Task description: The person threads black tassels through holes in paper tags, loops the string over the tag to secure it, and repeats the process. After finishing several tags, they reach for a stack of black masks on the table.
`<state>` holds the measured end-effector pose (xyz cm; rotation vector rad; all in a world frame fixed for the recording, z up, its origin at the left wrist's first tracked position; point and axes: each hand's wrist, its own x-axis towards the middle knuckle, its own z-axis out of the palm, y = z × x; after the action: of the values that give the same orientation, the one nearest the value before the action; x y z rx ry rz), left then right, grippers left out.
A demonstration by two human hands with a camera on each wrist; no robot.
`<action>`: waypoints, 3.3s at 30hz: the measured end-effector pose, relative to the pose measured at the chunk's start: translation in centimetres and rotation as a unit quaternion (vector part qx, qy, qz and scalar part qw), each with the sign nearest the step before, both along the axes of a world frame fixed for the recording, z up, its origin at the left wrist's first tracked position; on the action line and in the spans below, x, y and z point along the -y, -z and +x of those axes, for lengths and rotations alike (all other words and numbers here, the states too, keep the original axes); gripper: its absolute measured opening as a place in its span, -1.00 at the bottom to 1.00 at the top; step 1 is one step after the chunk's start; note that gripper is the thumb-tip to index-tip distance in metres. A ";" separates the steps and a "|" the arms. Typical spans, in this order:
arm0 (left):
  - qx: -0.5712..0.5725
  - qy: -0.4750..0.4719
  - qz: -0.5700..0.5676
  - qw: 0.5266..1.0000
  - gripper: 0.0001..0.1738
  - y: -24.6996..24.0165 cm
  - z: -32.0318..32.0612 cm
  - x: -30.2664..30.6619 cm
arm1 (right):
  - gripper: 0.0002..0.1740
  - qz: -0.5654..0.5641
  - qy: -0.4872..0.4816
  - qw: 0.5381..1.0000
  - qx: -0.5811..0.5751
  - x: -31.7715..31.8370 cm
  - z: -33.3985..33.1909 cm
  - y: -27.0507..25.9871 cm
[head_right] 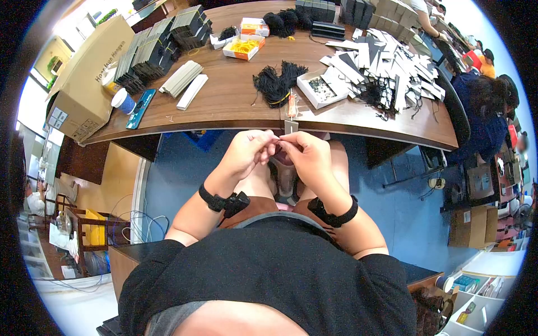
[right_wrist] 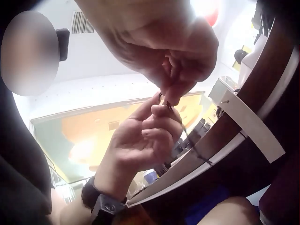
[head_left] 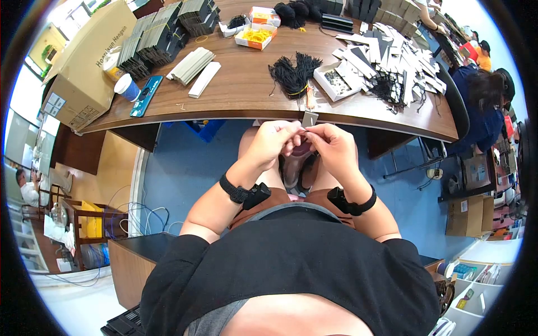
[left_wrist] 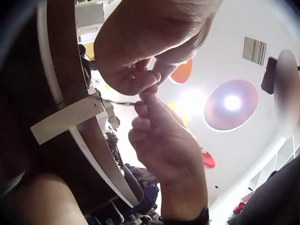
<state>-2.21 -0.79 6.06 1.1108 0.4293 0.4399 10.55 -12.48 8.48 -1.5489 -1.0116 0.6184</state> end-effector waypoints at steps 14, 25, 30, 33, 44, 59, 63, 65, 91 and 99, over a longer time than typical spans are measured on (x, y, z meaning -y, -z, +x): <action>-0.010 -0.030 0.117 0.993 -0.88 1.7 1.1 1.3 | -0.88 -0.020 -0.014 0.999 -0.034 0.7 0.4 3.6; -0.058 -0.097 0.470 0.875 -0.92 1.9 2.1 0.3 | -0.91 -0.013 -0.030 0.996 -0.078 -0.4 2.8 5.4; -0.055 -0.045 0.163 0.984 -0.90 2.4 2.3 0.2 | -0.93 0.003 -0.061 0.977 -0.206 -0.1 2.8 5.5; -0.051 -0.016 0.121 0.991 -0.91 2.2 2.3 0.1 | -0.91 0.006 -0.079 0.961 -0.264 -0.3 2.7 4.6; -0.130 -0.081 0.503 0.850 -0.91 1.3 2.4 0.1 | -0.92 0.052 0.027 0.994 0.088 -0.9 2.7 5.1; 0.041 -0.055 -0.050 0.996 -0.92 7.1 4.7 0.8 | -0.88 -0.177 -0.108 0.963 -0.173 -1.6 5.0 10.1; -0.003 -0.077 -0.011 0.997 -0.94 7.1 4.8 0.6 | -0.84 0.023 0.122 0.974 0.188 -1.9 4.9 6.6; -0.021 -0.076 0.002 0.997 -0.95 7.2 4.7 0.5 | -0.81 -0.005 0.093 0.975 0.204 -1.9 4.2 3.2; -0.077 -0.045 -0.023 0.996 -0.92 8.5 3.9 -0.3 | -0.84 0.175 0.108 0.913 0.352 -2.2 3.3 5.8; -0.078 -0.055 -0.017 0.995 -0.93 8.6 4.1 -0.4 | -0.83 0.169 0.115 0.946 0.253 -2.3 3.0 6.6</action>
<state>1.90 -0.36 -2.51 1.0960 0.6353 0.4425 13.52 -10.14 1.92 -1.5137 -1.2153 -0.1302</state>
